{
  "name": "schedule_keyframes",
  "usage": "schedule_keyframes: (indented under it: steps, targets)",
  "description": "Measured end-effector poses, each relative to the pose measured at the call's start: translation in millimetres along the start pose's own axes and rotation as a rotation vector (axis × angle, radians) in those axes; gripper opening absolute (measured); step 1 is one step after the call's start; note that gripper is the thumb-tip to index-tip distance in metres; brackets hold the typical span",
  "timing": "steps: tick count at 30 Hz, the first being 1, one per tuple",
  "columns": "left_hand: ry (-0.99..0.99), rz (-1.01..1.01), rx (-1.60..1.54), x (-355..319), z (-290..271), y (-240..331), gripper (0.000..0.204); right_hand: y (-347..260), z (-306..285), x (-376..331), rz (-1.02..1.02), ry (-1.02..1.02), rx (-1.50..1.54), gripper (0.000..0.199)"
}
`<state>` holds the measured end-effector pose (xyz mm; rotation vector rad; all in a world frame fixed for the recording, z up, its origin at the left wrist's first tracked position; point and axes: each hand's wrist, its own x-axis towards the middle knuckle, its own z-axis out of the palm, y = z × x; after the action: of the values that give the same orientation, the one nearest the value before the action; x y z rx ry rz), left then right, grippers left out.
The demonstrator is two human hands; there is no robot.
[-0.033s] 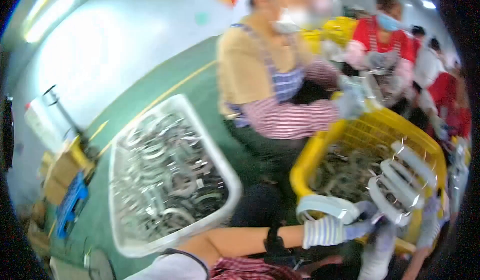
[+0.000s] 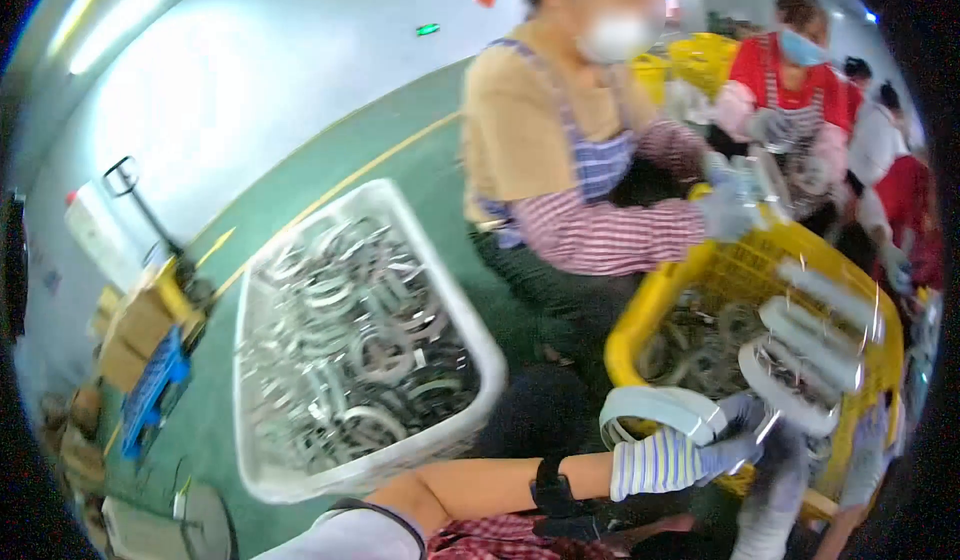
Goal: Sorting and inspecting circular rubber gaskets from a central yellow basket into individual crates.
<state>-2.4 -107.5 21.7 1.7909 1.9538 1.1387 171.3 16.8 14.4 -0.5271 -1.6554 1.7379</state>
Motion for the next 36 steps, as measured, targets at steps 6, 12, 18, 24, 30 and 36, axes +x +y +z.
schedule_keyframes:
  steps: [6, 12, 18, 24, 30, 36]
  targets:
    - [0.748, -0.365, -1.133, -108, -124, 41, 0.021, 52, -65, 1, -0.008, -0.093, 0.044, 0.051]
    - [1.047, -0.750, -0.393, -294, -228, 34, 0.042, 65, -85, 4, 0.040, -0.156, 0.130, 0.069]
    - [-0.098, -0.764, 1.022, -515, -269, 9, 0.023, 60, -71, 13, 0.028, -0.231, 0.073, 0.065]
    - [-0.791, -1.163, 0.886, -635, -249, -16, 0.014, 62, -63, 14, 0.082, -0.246, 0.029, 0.064]
    - [-0.301, -1.627, 0.385, -618, -216, -37, 0.019, 46, -57, 5, 0.041, -0.256, 0.040, 0.062]
    - [-0.382, -1.639, 0.445, -586, -213, -11, 0.021, 41, -53, -5, 0.001, -0.263, 0.039, 0.056]
